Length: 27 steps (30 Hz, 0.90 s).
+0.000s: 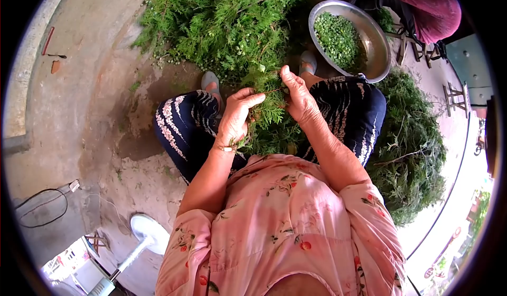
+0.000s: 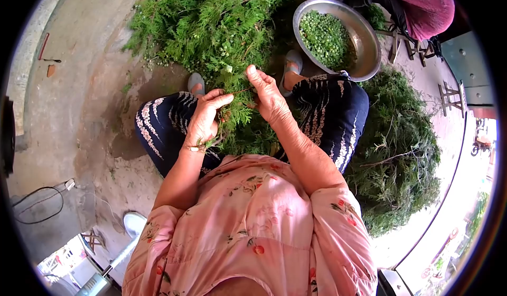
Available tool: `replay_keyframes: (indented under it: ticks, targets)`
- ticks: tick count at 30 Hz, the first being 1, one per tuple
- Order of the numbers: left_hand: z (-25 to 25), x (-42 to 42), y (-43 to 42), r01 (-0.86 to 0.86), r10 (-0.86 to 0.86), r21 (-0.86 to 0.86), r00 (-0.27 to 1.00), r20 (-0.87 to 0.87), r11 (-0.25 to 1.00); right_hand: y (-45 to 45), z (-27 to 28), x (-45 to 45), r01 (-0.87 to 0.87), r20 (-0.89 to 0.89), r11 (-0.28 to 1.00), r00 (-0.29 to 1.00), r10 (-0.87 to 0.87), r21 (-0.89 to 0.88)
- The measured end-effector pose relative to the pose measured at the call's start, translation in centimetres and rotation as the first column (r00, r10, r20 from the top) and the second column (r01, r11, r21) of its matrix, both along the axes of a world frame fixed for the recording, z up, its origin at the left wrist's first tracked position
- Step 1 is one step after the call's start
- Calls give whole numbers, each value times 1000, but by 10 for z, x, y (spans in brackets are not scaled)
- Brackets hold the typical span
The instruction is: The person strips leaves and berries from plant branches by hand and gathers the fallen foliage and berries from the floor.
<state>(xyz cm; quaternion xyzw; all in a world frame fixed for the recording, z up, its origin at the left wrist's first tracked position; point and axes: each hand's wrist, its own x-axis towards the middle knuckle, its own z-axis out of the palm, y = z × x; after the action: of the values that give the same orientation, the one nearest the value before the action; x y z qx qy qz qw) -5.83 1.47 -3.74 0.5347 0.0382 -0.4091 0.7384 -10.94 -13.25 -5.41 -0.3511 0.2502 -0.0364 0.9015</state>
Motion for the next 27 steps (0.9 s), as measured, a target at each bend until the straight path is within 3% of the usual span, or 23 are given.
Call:
replay_keyframes:
  ticks: [2,3,4,5,6,7,9,10,12,13,14,16,17,18,20,22,27]
  targets:
    - [16,-1,1,22,-21,18,999,-26,1000,2,-4,2,44,2,997,999,-44,-62]
    - [22,-2,1,48,-46,35,998,-52,998,1,-13,1,18,41,932,999,-3,-362]
    - [16,-3,0,50,-48,35,997,-54,998,1,-17,1,5,66,777,997,47,-629]
    - [7,-4,-2,-30,30,14,999,-10,999,4,-19,1,61,81,653,997,1,-754]
    - [1,-5,-4,-111,111,-10,993,32,994,5,-22,1,61,81,653,997,-1,-755]
    - [10,-10,-9,-152,152,6,988,0,988,6,-26,1,105,87,547,995,-58,-830]
    - [6,-15,-7,-67,67,-13,997,37,998,7,-30,0,157,112,313,981,-158,-937]
    - [6,-19,-7,-48,48,-2,998,33,999,6,-26,-1,157,112,312,981,-160,-937]
    - [5,-30,-13,-82,82,-4,995,64,997,1,-15,-1,-16,-85,301,973,-216,-954]
    - [4,-35,-16,-84,82,14,993,90,996,1,-22,2,58,-46,415,971,-235,-908]
    - [3,-38,-18,-88,84,30,990,117,996,0,-26,3,59,-43,412,971,-235,-909]
    - [2,-38,-20,-99,91,41,981,170,994,1,-31,5,160,-12,525,951,-309,-836]
    - [4,-38,-20,-114,95,74,970,223,991,-4,-41,15,320,18,711,917,-398,-626]
    - [6,-39,-18,-130,96,108,956,276,986,-24,-46,8,286,-76,725,904,-421,-627]
    - [14,-35,-10,-139,84,139,935,345,981,-55,-46,-2,293,-201,845,888,-414,-448]
    - [10,-29,-8,-118,47,142,904,425,983,-58,-38,-12,245,-80,920,956,-282,-306]
    - [8,-27,-13,-137,81,141,935,346,980,-24,4,-22,133,-66,948,985,-158,-288]
